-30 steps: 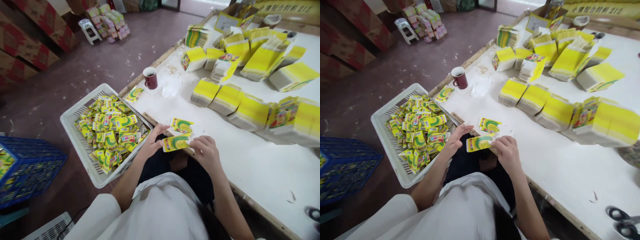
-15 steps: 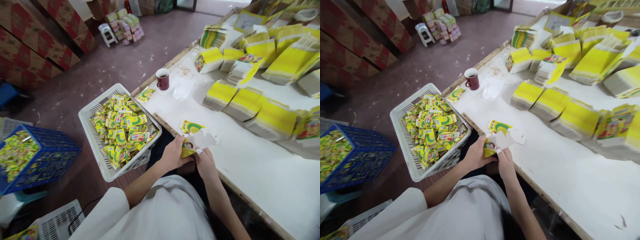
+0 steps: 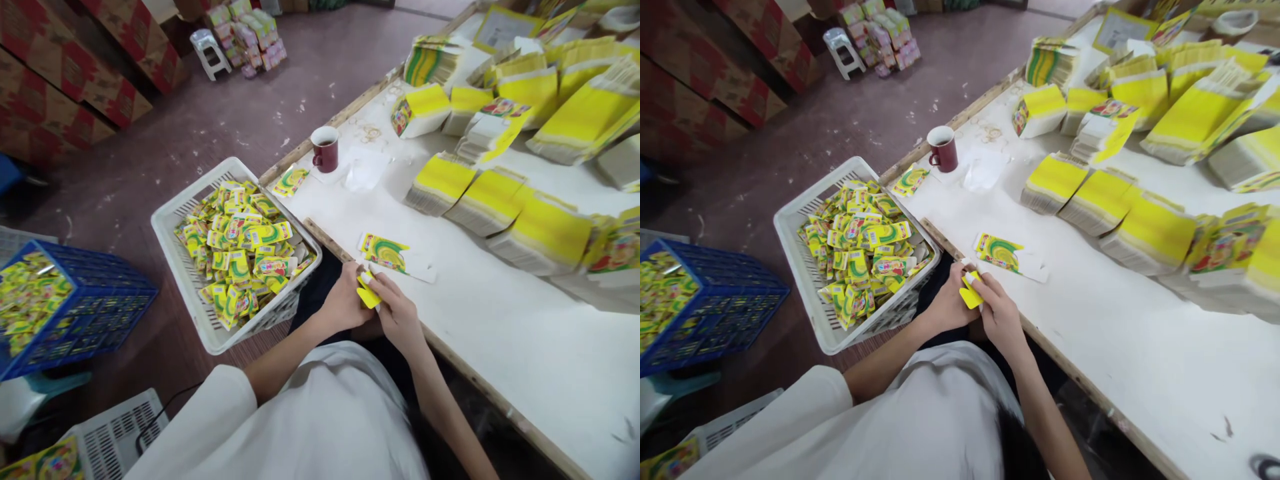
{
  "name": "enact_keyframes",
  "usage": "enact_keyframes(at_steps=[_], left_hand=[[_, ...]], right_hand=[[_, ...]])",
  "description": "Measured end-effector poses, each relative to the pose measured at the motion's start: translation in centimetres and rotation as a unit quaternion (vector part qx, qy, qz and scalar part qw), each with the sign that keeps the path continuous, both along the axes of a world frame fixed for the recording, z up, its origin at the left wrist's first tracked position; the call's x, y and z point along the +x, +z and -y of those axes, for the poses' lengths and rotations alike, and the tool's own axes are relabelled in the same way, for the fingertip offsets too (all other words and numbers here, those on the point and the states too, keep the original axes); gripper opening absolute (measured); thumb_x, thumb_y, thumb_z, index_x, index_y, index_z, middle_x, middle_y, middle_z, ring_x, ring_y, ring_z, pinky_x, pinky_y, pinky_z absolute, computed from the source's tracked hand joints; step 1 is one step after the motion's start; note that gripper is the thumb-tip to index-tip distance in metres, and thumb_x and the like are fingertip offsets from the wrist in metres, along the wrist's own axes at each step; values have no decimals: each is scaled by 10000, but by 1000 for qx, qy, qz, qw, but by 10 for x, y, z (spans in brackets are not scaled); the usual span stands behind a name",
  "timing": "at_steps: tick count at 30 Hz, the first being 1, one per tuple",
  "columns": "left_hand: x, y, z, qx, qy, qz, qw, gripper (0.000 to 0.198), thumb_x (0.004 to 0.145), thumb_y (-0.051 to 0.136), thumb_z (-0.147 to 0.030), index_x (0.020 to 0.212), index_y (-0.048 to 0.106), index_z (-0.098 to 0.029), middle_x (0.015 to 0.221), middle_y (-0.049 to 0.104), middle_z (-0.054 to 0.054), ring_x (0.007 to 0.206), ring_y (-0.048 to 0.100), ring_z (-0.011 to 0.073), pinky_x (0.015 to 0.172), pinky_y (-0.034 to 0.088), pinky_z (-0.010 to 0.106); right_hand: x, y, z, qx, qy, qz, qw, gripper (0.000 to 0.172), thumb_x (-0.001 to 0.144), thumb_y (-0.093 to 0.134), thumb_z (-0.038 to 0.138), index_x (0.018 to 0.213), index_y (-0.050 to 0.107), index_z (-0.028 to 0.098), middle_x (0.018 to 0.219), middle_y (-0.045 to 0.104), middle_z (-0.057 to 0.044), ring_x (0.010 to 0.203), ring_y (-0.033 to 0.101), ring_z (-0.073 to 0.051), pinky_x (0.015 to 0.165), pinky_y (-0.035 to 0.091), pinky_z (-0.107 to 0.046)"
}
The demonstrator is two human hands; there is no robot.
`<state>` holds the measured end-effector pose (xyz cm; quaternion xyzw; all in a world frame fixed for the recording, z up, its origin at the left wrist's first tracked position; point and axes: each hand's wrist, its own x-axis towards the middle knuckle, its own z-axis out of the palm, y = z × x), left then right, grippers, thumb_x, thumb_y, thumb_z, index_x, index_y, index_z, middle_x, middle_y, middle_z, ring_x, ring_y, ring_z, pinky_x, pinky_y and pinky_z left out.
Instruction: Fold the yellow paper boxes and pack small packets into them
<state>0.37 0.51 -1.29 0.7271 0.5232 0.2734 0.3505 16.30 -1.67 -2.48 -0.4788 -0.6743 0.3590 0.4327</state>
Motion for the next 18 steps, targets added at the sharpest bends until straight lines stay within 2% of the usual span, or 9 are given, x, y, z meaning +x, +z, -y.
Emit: enact_keyframes(at_steps=[2,4,6,10,14,18], left_hand=[[1,2,3,38,20,-39,998,725,657,729,-218,1291,387,-138,1332,511,216,1277,510,376,1044,461,541],[0,6,7,32,15,-69,997,654,687,714,-219,1275,437,-140,1276,580,187,1218,560,360,1031,467,526],[-2,9,13,6,3,-65,998,609,718,712,-250,1271,476,-154,1231,635,152,1155,612,327,1010,489,483],[-4,10,27,-52,-4,-15,999,643,708,747,-309,1288,507,-166,1284,656,133,1166,642,295,1016,502,414],[1,11,43,-95,2,31,995,739,676,792,-343,1334,488,-202,1247,688,91,1088,693,270,944,536,378],[6,12,59,-87,5,53,995,770,662,819,-333,1340,478,-205,1229,695,81,1063,706,257,919,543,360]], right_hand=[[5,-2,-2,25,-49,18,998,416,921,478,144,1262,684,266,1390,630,-104,1272,619,-270,1063,518,-461],[13,-3,-3,35,-63,43,996,408,919,504,168,1284,662,254,1416,605,-121,1301,595,-285,1073,505,-482],[22,-5,-2,27,-19,87,996,400,901,552,200,1285,655,242,1459,562,-137,1329,569,-304,1056,518,-477],[43,-2,4,-15,82,171,982,363,889,550,204,1226,678,241,1465,551,-143,1305,590,-315,1004,551,-462],[62,14,12,-23,137,200,970,321,899,534,205,1178,683,257,1425,584,-120,1301,594,-305,1003,546,-451],[67,29,18,-20,176,223,959,268,887,559,219,1123,684,244,1381,601,-139,1255,623,-320,959,564,-454]])
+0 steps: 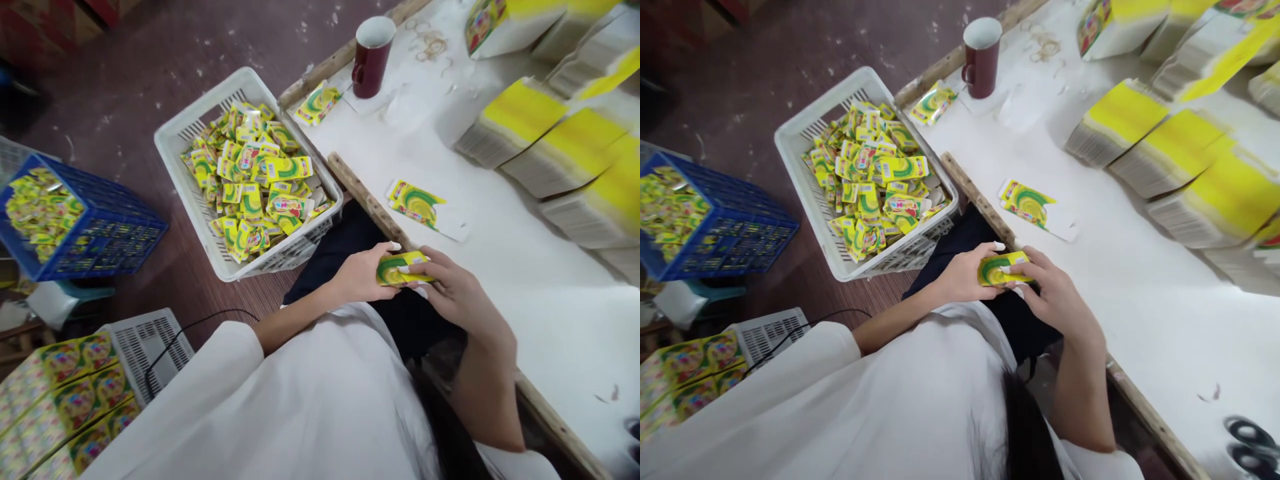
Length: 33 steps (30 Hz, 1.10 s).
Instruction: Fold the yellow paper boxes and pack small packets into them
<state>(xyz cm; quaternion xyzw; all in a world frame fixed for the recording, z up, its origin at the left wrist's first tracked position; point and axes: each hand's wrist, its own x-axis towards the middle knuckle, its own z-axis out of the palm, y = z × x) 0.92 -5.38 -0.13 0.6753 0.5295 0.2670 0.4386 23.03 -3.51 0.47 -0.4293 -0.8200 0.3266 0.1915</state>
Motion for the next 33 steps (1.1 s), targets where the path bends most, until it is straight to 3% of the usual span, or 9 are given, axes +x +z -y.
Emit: enact_keyframes(at_steps=[8,12,16,21,23,25,27,29,33], left_hand=[[-11,-4,23,-11,1,19,1000,858,651,834,-273,1399,421,-198,1234,705,90,1093,700,258,952,520,369],[-19,-5,31,-29,-35,6,999,878,634,846,-283,1403,432,-190,1199,720,91,1044,717,269,910,529,367],[-24,-3,32,11,-31,-3,999,817,666,817,-323,1386,451,-200,1207,711,87,1063,705,270,935,532,378],[-37,1,20,62,-16,46,997,692,715,790,-337,1329,500,-208,1240,677,93,1102,675,250,979,525,369],[-56,3,11,81,33,64,994,640,736,783,-352,1297,524,-187,1201,677,99,1067,678,243,958,536,363],[-88,6,0,139,159,49,976,612,738,782,-394,1251,540,-161,1171,661,111,1069,666,258,980,526,397],[-127,11,-10,215,329,-6,920,653,718,796,-426,1240,528,-141,1213,620,137,1159,616,292,1063,469,455],[-165,15,-16,257,440,-94,855,960,556,901,-436,1343,442,-133,1384,508,184,1340,472,345,1179,329,506],[-198,7,-16,211,467,-58,856,910,646,837,-469,1374,386,-160,1439,481,210,1382,456,342,1135,384,523]], right_hand=[[-8,-3,20,-20,27,-1,999,271,922,547,241,1173,647,263,1458,527,-108,1376,510,-318,1065,495,-482],[-5,-4,26,-37,83,-3,996,229,939,540,263,1146,637,270,1387,569,-102,1270,588,-298,1015,522,-464],[-29,-7,36,3,12,-47,999,261,906,574,269,1165,568,237,1310,565,-139,1302,537,-318,1053,484,-500],[-58,-8,33,20,-81,-127,988,644,862,658,361,1412,357,214,1394,524,-178,1274,556,-322,1059,475,-513],[-53,-7,18,23,-134,-137,981,585,853,678,415,1351,440,220,1270,624,-145,1115,644,-293,958,539,-465],[-41,-7,-5,40,-225,-109,967,357,880,641,420,1164,576,216,1088,695,-104,939,680,-259,866,562,-429],[-31,-12,-32,51,-314,-40,947,203,895,607,359,1013,629,195,995,703,-101,871,672,-249,832,556,-415],[-27,-19,-58,41,-357,56,932,174,870,619,265,1011,641,166,1024,689,-130,885,656,-256,844,540,-415],[-40,-38,-90,29,-371,147,916,214,798,702,212,993,656,137,1050,642,-176,1008,602,-313,922,488,-450]])
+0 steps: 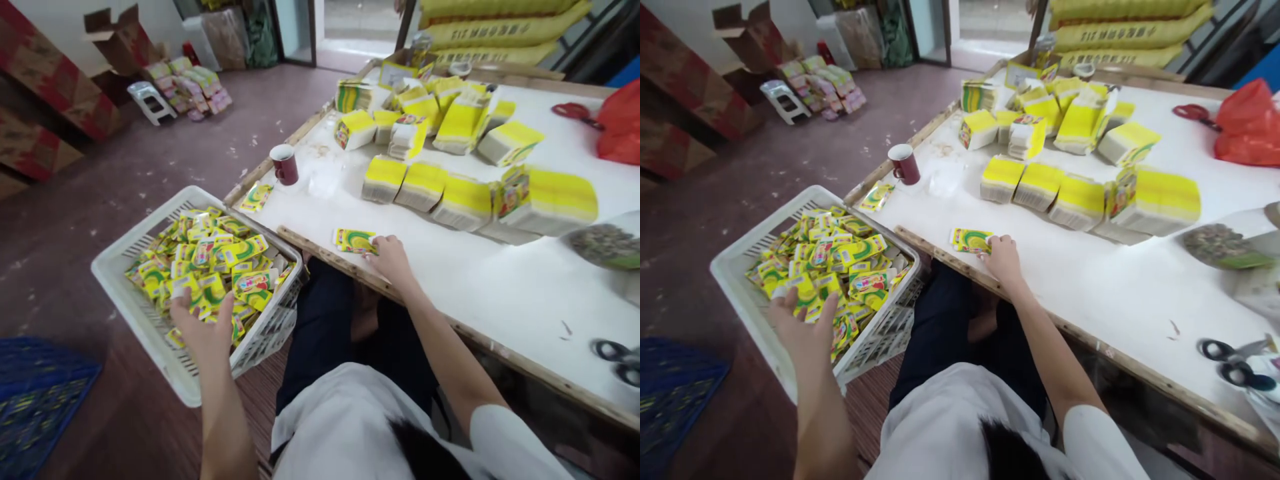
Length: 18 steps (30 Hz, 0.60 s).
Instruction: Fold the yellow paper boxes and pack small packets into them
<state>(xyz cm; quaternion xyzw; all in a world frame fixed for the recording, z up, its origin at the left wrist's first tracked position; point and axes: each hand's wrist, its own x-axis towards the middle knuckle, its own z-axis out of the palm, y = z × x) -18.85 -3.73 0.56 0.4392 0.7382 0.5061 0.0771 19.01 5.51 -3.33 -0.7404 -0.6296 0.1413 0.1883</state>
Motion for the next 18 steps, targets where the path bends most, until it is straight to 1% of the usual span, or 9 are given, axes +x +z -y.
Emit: enact_keyframes(at_steps=[3,4,6,8,12,15,18], left_hand=[[13,-16,2,-14,-45,82,996,745,684,803,-462,1282,449,-192,1355,581,189,1299,555,330,1077,449,522],[20,-21,3,-20,-65,104,992,695,698,794,-454,1256,466,-203,1330,606,177,1272,580,319,1064,463,513],[34,-28,1,-27,-111,140,984,622,725,781,-441,1226,485,-220,1304,634,160,1236,611,293,1034,493,480],[46,-31,-2,-29,-154,160,975,577,744,773,-436,1205,498,-224,1282,651,150,1202,634,275,1004,517,444],[60,-32,-9,-33,-211,174,961,561,751,772,-451,1190,519,-211,1217,681,142,1118,675,260,951,549,416],[69,-34,-9,-40,-238,188,952,540,754,776,-454,1172,549,-198,1177,700,139,1061,694,253,920,567,412],[81,-39,-4,-50,-267,234,933,504,746,797,-440,1128,581,-191,1104,724,124,1007,711,248,917,569,406]], right_hand=[[-8,-11,-4,-9,-15,20,1000,137,806,704,212,913,646,149,1028,621,-175,1033,573,-329,939,462,-459],[-9,-13,-3,-12,-19,25,999,136,814,699,212,918,638,149,1033,615,-176,1034,567,-328,936,457,-457],[-8,-15,-2,-17,-28,33,999,198,821,700,219,980,614,138,1068,598,-191,1046,555,-333,924,453,-458],[-7,-16,-2,-19,-36,36,999,269,820,707,238,1035,584,132,1113,578,-213,1063,544,-347,908,451,-466],[-8,-15,-6,-15,-39,25,999,249,807,708,254,970,549,152,1089,589,-218,1061,548,-364,907,443,-481],[-10,-13,-7,-5,-45,2,999,264,778,699,220,958,513,172,1010,626,-179,986,582,-331,874,455,-446],[-10,-4,0,6,-58,-28,998,255,788,633,182,988,475,190,922,647,-114,850,606,-269,774,464,-375]])
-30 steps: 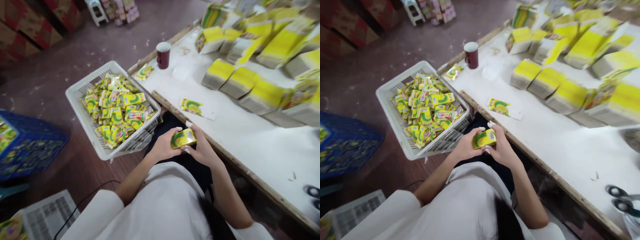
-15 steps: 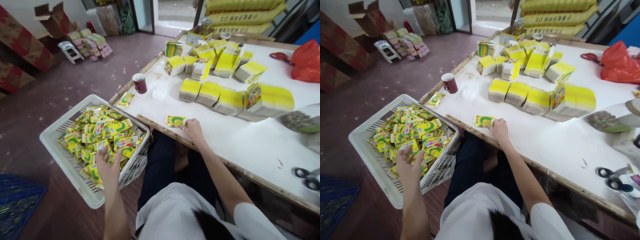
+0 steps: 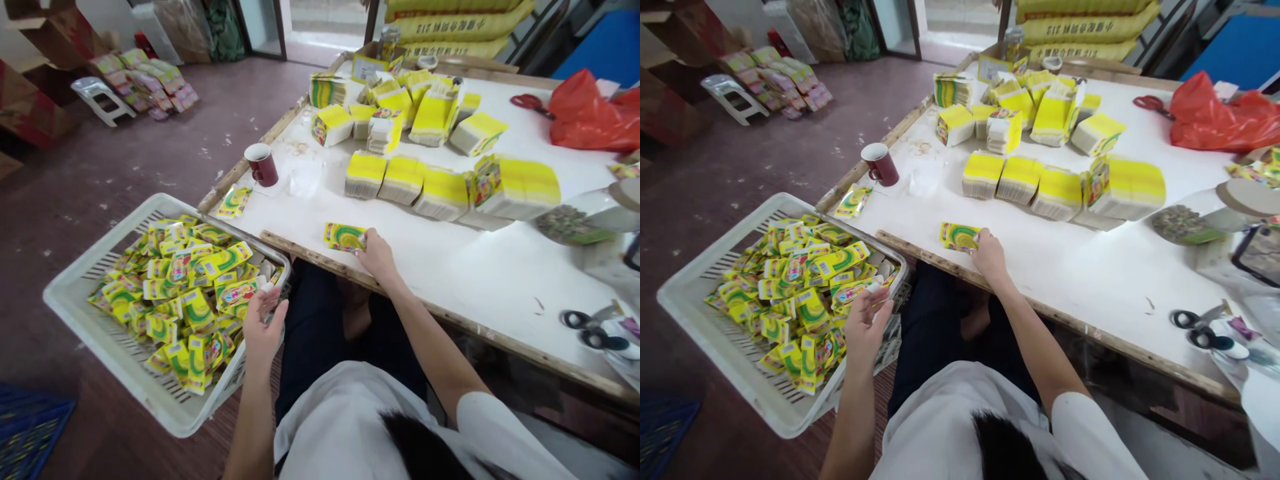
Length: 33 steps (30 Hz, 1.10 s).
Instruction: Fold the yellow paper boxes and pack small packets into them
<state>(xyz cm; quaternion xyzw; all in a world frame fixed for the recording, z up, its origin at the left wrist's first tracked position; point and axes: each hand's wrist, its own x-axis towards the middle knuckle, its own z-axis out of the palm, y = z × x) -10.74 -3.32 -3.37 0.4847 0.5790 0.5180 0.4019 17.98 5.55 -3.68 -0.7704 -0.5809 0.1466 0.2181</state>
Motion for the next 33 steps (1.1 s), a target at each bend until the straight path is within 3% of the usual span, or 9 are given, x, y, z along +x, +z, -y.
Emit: enact_keyframes(at_steps=[4,7,10,15,18,21,26,30,33], left_hand=[[23,-7,4,-15,-89,135,987,577,721,816,-463,1193,583,-226,1255,668,145,1078,688,265,890,576,398],[44,-3,0,24,-73,261,962,627,717,732,-638,1223,588,-298,1357,598,106,1207,612,290,940,550,431],[62,12,-9,61,-29,336,939,548,796,559,-716,1138,631,-294,1167,660,72,1173,602,281,1011,493,448],[68,30,-23,73,51,384,919,498,836,438,-709,832,566,-228,708,491,-2,664,538,162,737,521,317],[65,22,-23,35,96,353,930,588,826,367,-806,749,463,-231,645,406,-27,553,440,127,577,462,260],[61,7,-14,2,74,293,953,713,765,320,-914,804,517,-230,719,532,10,658,559,158,665,527,293],[54,-7,0,-10,92,203,975,486,778,678,-678,938,635,-221,897,704,36,857,681,191,847,559,340],[25,4,-3,4,22,180,983,384,834,698,-559,977,690,-202,990,755,68,954,716,235,915,555,388],[-5,24,-7,81,-83,132,984,616,838,647,-648,1279,594,-222,1306,669,133,1223,627,295,1060,477,457]], right_hand=[[-12,27,20,62,-3,-105,993,211,817,576,215,975,436,222,855,626,-41,719,586,-196,673,450,-305],[-42,44,43,79,109,-221,966,187,766,580,180,884,448,243,745,572,21,650,536,-158,631,428,-270],[-78,45,66,25,260,-303,916,202,718,576,104,815,456,235,733,550,34,632,500,-132,596,400,-245],[-110,33,92,-10,278,-450,848,328,762,721,230,991,487,230,873,577,14,732,533,-134,659,476,-253],[-112,28,95,-30,281,-438,853,453,737,749,214,1120,509,227,927,598,0,781,551,-148,697,494,-272],[-107,24,88,-28,265,-422,867,343,775,698,193,1086,558,227,843,604,15,715,542,-143,643,478,-264],[-89,25,76,25,261,-436,861,141,884,576,217,1016,627,222,873,683,-17,764,640,-173,703,527,-303],[-64,34,68,120,285,-324,894,217,890,521,138,996,677,244,886,709,-27,775,656,-187,702,536,-321],[-48,47,66,197,335,-188,902,259,921,508,119,984,703,278,901,718,-37,829,627,-208,731,526,-349]])
